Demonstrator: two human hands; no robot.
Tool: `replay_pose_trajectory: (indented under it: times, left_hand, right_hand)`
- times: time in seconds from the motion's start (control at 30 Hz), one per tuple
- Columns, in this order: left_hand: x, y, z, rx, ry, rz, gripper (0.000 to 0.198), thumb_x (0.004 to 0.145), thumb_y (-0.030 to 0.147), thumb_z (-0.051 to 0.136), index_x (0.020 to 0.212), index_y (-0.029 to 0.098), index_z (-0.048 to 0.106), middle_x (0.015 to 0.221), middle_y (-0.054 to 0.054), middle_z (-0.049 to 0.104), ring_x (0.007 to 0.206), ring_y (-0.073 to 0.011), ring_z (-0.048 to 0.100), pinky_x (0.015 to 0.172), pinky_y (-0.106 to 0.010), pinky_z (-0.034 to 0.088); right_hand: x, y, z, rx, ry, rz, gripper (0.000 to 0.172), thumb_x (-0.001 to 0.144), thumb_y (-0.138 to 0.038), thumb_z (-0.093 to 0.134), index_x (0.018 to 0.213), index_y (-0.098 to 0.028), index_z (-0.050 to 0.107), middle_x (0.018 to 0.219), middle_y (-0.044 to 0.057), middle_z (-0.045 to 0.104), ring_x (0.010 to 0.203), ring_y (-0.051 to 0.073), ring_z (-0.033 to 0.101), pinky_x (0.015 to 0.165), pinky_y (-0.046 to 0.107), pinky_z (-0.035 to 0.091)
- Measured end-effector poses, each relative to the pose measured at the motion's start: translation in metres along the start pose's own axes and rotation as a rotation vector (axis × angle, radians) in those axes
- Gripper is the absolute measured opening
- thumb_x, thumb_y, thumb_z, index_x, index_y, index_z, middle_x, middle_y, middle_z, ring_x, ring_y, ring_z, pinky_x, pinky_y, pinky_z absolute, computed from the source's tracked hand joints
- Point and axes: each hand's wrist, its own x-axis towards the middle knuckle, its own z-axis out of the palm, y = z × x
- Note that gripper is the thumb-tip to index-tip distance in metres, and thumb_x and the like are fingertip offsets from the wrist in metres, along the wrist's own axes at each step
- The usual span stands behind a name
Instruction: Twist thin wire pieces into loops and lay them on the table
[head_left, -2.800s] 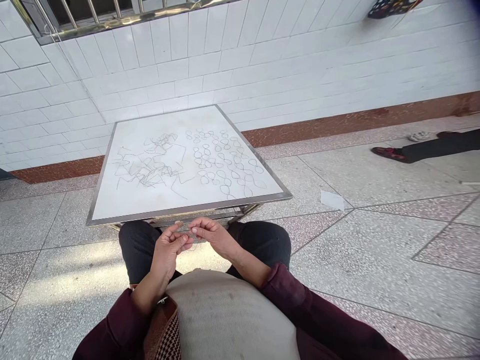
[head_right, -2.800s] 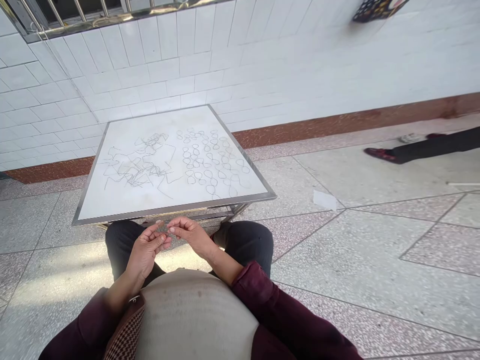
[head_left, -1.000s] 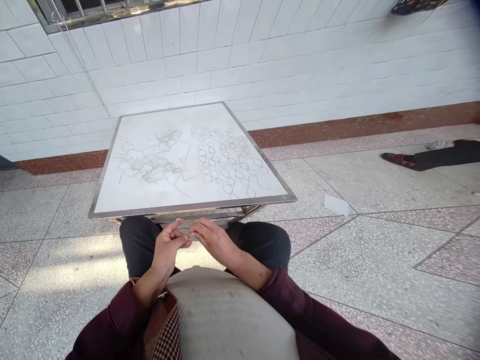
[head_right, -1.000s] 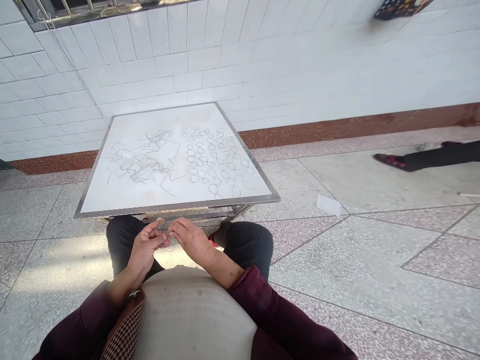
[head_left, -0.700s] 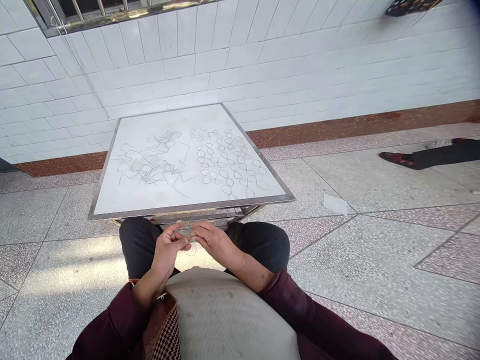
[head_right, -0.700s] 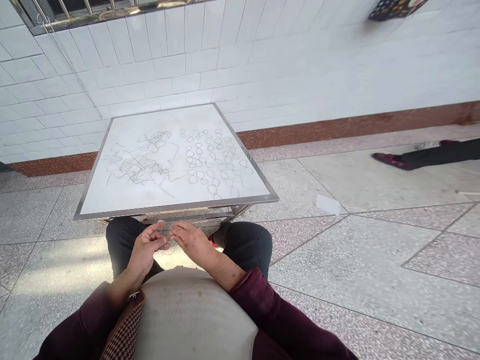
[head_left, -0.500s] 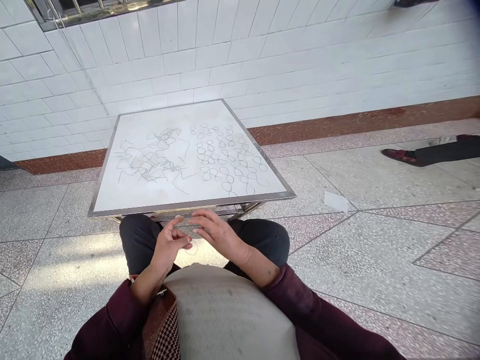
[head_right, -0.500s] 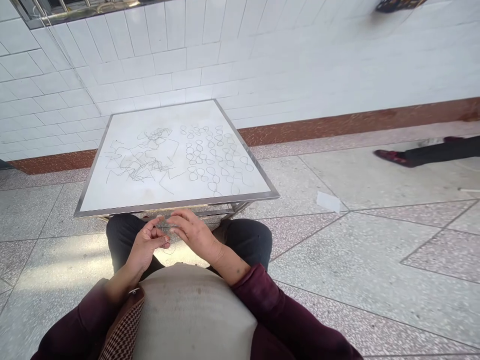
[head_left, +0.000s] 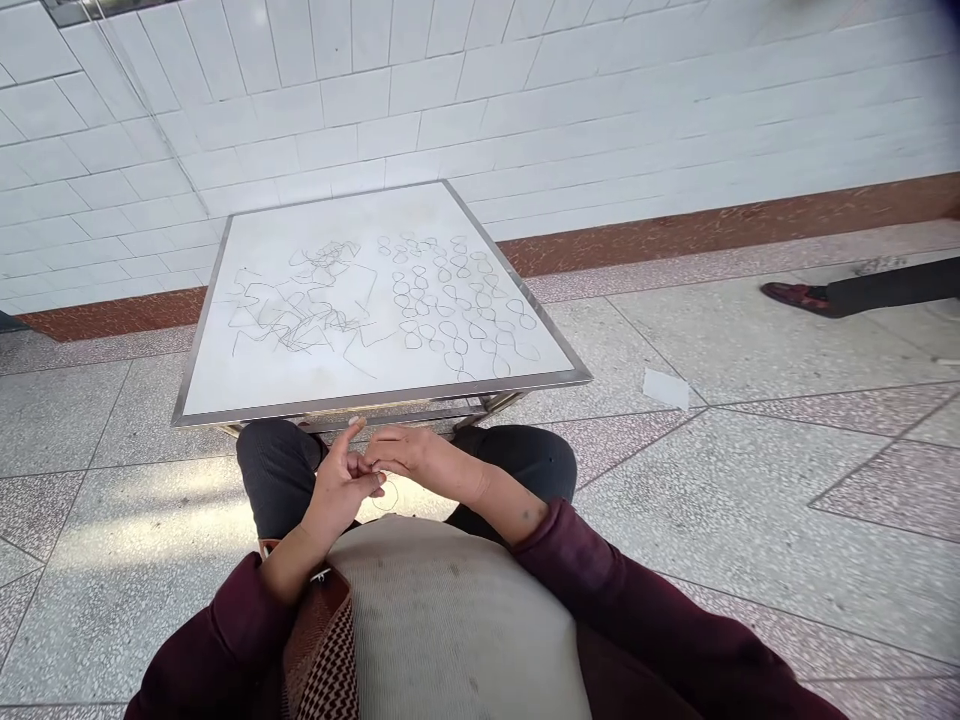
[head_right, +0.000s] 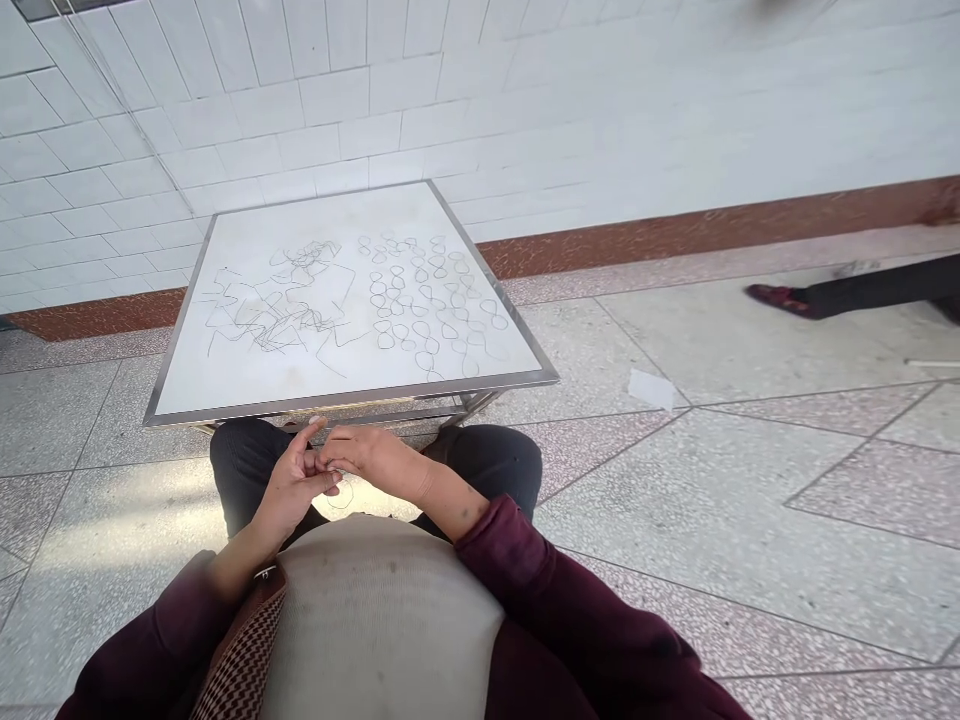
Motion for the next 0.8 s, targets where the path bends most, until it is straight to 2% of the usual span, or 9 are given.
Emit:
replay_pose_trajectory:
  times: [0.23, 0.43, 0.67, 0.8]
  left_hand:
    - [0.006, -0.008, 0.002, 0.025, -0.056, -0.034, 0.080, 0.061, 0.015, 0.075, 0.138, 0.016, 0.052, 0.066, 0.003, 0.059, 0.058, -0.0122, 0.055, 0.057, -0.028, 0.054]
    - [0.008, -0.004, 0.002, 0.014, -0.045, 0.004, 0.076, 0.065, 0.016, 0.074, 0.137, 0.017, 0.051, 0.061, 0.006, 0.055, 0.056, -0.0117, 0.054, 0.059, -0.029, 0.054]
    - [0.006, -0.001, 0.001, 0.006, -0.039, 0.022, 0.074, 0.068, 0.017, 0.074, 0.138, 0.017, 0.048, 0.064, 0.005, 0.057, 0.059, -0.0118, 0.055, 0.063, -0.030, 0.055]
    - [0.005, -0.003, 0.001, -0.012, -0.033, 0.038, 0.072, 0.070, 0.018, 0.073, 0.137, 0.018, 0.049, 0.065, 0.005, 0.058, 0.059, -0.0117, 0.057, 0.064, -0.029, 0.054]
  right_hand:
    - [0.003, 0.004, -0.003, 0.065, -0.058, 0.020, 0.033, 0.100, -0.035, 0.046, 0.083, -0.021, 0.070, 0.084, 0.004, 0.066, 0.075, 0.016, 0.060, 0.067, 0.027, 0.044]
    - [-0.001, 0.014, 0.003, -0.010, 0.086, 0.094, 0.019, 0.097, -0.030, 0.053, 0.088, -0.022, 0.068, 0.078, 0.003, 0.064, 0.070, 0.016, 0.057, 0.063, 0.027, 0.041]
    - [-0.004, 0.008, 0.004, -0.075, 0.180, 0.123, 0.014, 0.096, -0.023, 0.053, 0.091, -0.021, 0.066, 0.082, 0.004, 0.063, 0.070, 0.016, 0.057, 0.066, 0.028, 0.045]
    - [-0.008, 0.008, 0.007, -0.139, 0.202, 0.108, 0.016, 0.098, -0.022, 0.049, 0.095, -0.021, 0.066, 0.088, 0.006, 0.063, 0.071, 0.016, 0.059, 0.064, 0.028, 0.047]
